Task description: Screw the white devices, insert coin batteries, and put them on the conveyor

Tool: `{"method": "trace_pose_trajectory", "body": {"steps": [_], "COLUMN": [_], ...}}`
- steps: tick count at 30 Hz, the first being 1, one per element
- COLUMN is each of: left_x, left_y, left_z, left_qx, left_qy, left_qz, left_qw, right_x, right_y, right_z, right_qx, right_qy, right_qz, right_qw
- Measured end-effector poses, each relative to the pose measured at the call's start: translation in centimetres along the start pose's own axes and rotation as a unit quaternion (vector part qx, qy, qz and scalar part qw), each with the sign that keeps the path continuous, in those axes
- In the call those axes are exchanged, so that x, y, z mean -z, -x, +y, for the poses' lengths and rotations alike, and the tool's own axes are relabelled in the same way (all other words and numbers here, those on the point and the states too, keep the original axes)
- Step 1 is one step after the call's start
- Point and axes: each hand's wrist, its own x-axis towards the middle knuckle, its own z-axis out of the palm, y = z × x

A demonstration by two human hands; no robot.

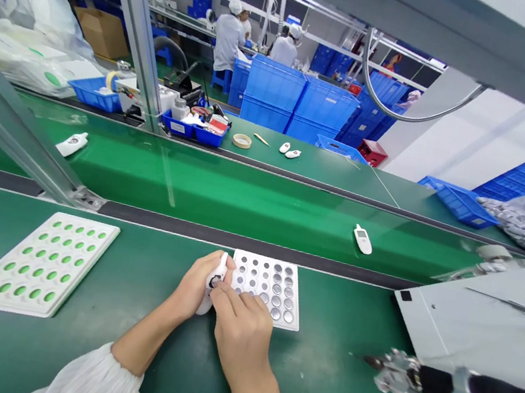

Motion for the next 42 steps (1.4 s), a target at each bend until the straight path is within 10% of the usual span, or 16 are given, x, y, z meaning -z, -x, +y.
{"method": "trace_pose_trajectory", "body": {"steps": [32,42], "left_x": [0.7,-0.5], "left_y": [0.7,0.6], "left_z": [0.4,0.8], "left_qx": [-0.004,0.012], "left_qy": [-0.165,-0.033], "left_qz": [-0.039,0.01], "left_qw": [0.985,0.999], "right_x": [0.2,0.5], "right_y": [-0.2,0.4], "right_z": [-0.2,-0.1], "right_qx": [-0.058,-0.025], "right_qy": [-0.041,-0.069], "right_qz": [-0.024,0.054], "right_qw": [0.997,0.996]}}
